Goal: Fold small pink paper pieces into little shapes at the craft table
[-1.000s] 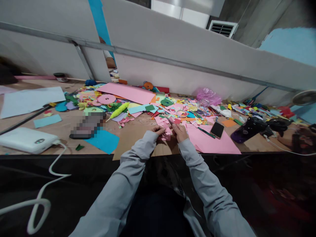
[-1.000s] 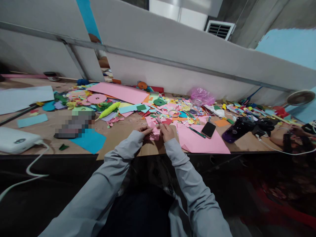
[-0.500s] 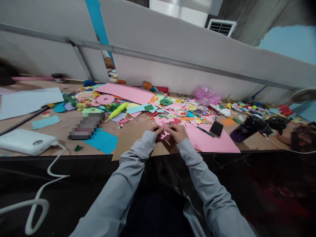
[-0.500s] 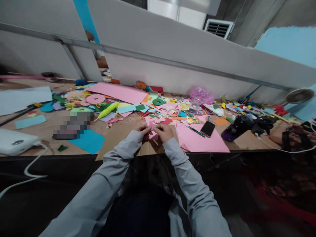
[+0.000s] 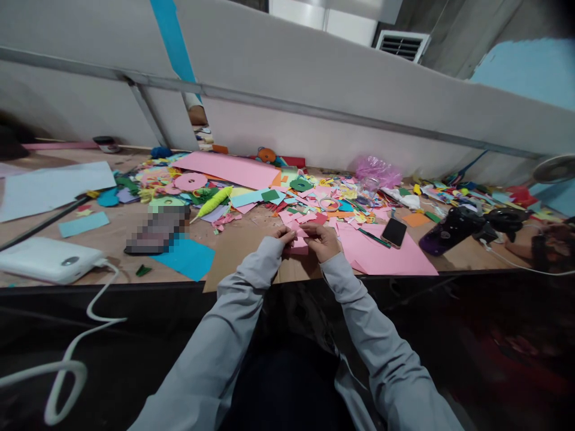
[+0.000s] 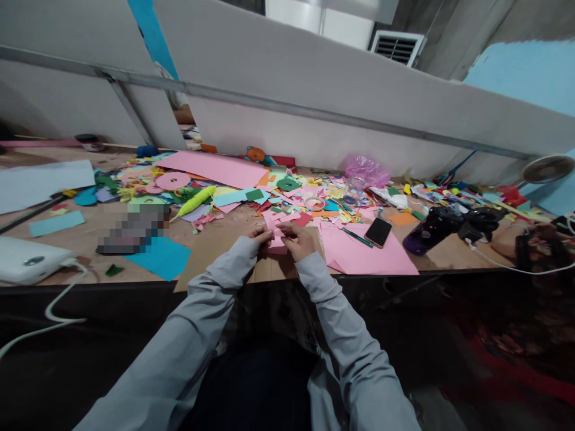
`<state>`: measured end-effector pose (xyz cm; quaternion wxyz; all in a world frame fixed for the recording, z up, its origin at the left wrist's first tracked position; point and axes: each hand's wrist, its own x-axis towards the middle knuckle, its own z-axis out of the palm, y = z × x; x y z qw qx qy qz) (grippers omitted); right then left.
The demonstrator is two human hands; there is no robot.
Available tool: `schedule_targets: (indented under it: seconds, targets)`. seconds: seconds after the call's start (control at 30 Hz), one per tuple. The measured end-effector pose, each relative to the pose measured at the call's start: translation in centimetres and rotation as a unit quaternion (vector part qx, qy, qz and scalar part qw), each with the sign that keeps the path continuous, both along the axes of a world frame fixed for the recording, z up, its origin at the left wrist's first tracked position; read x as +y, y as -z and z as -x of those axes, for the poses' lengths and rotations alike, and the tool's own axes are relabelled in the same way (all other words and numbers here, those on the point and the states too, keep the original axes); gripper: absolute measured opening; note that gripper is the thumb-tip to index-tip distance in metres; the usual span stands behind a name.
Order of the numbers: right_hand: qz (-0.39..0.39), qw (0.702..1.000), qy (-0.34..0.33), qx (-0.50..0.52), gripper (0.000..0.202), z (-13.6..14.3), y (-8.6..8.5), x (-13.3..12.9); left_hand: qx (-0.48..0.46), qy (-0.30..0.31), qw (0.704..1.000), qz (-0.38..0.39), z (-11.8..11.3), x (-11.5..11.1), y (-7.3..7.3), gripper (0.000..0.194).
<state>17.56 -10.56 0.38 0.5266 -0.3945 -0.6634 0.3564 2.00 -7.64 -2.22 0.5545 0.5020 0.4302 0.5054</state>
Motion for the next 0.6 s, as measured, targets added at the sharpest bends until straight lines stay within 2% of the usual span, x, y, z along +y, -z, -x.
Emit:
schedule_targets:
  seconds: [0.13, 0.3, 0.43, 0.6]
  targets:
    - [-0.011, 0.998, 0.038, -0.046, 0.015, 0.19, -0.39, -0.32, 0.007, 0.019, 0.999, 0.024, 0.11, -0.19, -0.16, 0.047]
    - [-0.014, 0.998, 0.061, -0.022, 0.014, 0.16, 0.02, -0.1, -0.017, 0.039, 0.997, 0.069, -0.06, -0.09, 0.2, 0.05]
    - [0.0, 0.997, 0.072, -0.013, 0.013, 0.08, 0.18, 0.07, -0.019, 0.042, 0.997, 0.059, -0.31, 0.0, 0.64, 0.043]
    - [0.024, 0.996, 0.09, -0.002, 0.013, 0.01, 0.05, 0.14, 0.038, 0.041, 0.998, 0.018, -0.48, 0.01, 0.76, 0.037]
